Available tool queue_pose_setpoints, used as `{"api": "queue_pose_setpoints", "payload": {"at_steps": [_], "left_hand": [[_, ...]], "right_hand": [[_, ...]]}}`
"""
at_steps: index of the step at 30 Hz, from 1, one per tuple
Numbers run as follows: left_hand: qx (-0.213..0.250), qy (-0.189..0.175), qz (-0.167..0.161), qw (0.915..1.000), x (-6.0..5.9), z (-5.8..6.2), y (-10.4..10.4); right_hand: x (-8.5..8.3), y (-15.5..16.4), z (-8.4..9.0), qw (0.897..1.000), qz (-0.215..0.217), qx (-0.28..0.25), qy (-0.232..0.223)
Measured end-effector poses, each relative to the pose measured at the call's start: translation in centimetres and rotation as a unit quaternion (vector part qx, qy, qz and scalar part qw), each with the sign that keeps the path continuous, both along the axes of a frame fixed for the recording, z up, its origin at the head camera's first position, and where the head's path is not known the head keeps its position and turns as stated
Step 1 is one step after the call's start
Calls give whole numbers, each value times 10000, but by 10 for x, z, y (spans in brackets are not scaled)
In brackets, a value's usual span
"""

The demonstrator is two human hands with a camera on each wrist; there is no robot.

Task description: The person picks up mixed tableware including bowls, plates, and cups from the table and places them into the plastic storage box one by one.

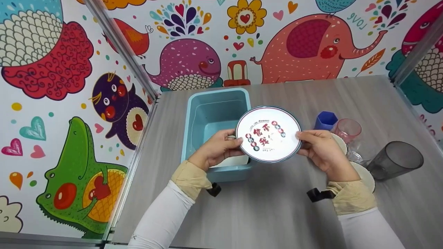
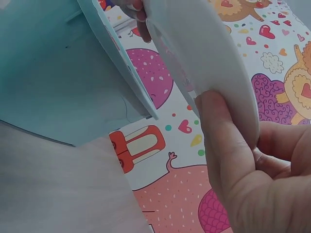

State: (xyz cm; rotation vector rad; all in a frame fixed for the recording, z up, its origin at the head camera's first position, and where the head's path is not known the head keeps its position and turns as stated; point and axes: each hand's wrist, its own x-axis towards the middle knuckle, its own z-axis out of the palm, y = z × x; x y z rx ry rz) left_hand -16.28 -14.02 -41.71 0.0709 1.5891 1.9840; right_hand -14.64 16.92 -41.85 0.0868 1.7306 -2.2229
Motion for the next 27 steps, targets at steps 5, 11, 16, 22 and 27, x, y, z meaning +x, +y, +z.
{"api": "queue_pose_setpoints", "payload": {"at_steps": [5,11,16,22,27], "left_hand": [[-113,-28,264,9996,-1,0,-1],[-149,-66,491,9987,-1,1,-1],[-149,-39,589,9981,-1,0,-1],[-314,-61,779,9964,-2,-2,-2],[-387,-36,843,9957,-3,-1,-5]], "right_hand": [[2,-2,1,10000,46,-8,-28],[3,-5,1,9999,68,-132,-67],[4,-8,2,9997,81,-207,-44],[5,-10,1,9998,171,-43,57],[7,-12,0,9997,219,81,57]]}}
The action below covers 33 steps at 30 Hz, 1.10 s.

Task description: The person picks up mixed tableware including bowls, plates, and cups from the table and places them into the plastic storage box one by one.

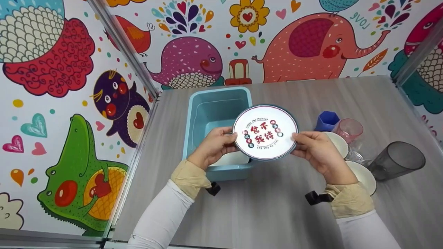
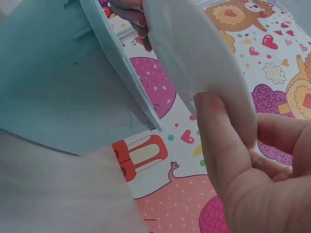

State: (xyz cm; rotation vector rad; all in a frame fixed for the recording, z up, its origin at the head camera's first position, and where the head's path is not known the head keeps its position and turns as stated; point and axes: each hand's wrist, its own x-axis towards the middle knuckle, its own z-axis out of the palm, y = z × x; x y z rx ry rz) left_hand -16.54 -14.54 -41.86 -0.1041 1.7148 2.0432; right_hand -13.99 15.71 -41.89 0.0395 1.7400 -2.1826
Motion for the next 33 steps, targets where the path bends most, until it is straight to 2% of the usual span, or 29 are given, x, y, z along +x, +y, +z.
{"api": "queue_pose_setpoints", "payload": {"at_steps": [9,15,20,29,33], "left_hand": [[-128,64,140,9998,-2,2,-5],[-107,121,101,9998,-3,3,-7],[-85,134,168,9997,-3,3,-10],[-83,128,379,9992,-4,5,-19],[-145,151,435,9988,-4,3,-22]], "right_hand": [[2,-6,-1,10000,97,-6,11],[4,-7,-2,9998,137,-103,-26],[5,-10,-3,9994,307,-173,0],[9,-19,-10,9960,749,481,79],[10,-22,-14,9944,904,535,78]]}}
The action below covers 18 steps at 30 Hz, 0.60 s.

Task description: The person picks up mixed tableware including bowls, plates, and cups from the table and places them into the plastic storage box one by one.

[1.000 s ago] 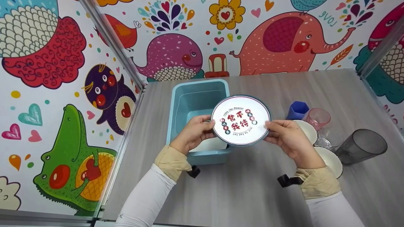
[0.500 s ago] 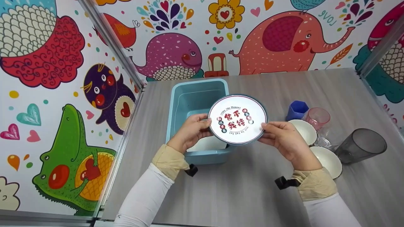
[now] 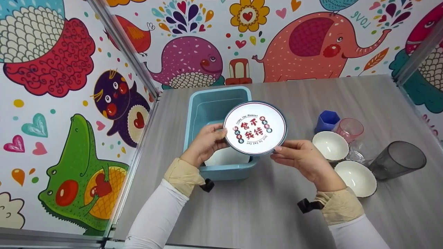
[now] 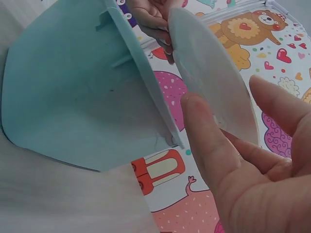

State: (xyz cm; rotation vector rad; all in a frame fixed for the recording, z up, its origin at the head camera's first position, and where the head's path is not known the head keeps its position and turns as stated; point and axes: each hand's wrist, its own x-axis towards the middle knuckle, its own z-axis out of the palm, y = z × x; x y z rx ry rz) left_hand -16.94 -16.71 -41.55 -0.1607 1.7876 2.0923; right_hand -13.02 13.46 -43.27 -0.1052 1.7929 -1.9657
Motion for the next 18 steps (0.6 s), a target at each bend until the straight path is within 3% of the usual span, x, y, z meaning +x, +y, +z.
{"api": "queue_pose_setpoints", "payload": {"at_steps": [8,18], "left_hand": [[-18,62,201,9998,-3,-3,-7],[-153,76,208,9996,-3,-1,-14]], "right_hand": [[1,-8,-9,9995,269,162,-38],[-3,-23,-21,9981,580,163,-95]]}}
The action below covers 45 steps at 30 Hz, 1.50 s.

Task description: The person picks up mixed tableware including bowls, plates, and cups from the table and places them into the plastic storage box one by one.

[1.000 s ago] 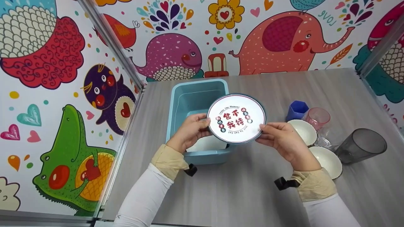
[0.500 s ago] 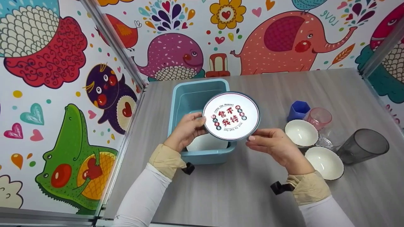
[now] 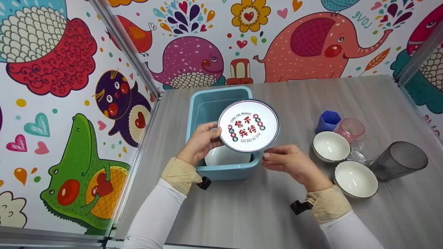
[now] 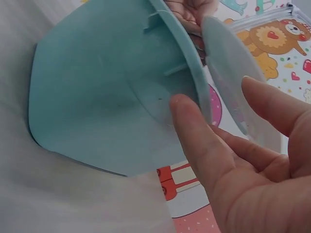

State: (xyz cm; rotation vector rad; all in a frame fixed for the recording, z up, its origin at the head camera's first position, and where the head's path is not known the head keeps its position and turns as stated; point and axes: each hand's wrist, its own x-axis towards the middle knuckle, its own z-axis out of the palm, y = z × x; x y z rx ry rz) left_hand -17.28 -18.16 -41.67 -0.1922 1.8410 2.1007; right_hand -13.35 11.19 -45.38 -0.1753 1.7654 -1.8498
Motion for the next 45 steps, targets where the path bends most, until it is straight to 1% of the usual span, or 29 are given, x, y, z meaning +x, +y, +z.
{"api": "queue_pose_setpoints", "payload": {"at_steps": [7,17,24,28,34,39,45], "left_hand": [[-206,17,-17,9998,-3,3,-2],[-399,120,-9,9991,-10,2,-8],[-636,76,-74,9979,-16,3,-12],[-861,98,-63,9962,-17,3,-17],[-1130,17,-60,9936,-20,4,-25],[-1396,25,-170,9901,-24,8,-31],[-1785,63,-199,9837,-28,11,-40]], "right_hand": [[-1,-10,-5,9999,75,18,68],[1,-19,-5,9995,-26,261,152],[0,-21,-5,9987,-77,449,237],[1,-24,-6,9980,-123,574,249],[1,-27,-6,9974,-136,666,250],[0,-29,-6,9977,-150,637,192],[-1,-32,-7,9982,-127,574,125]]}}
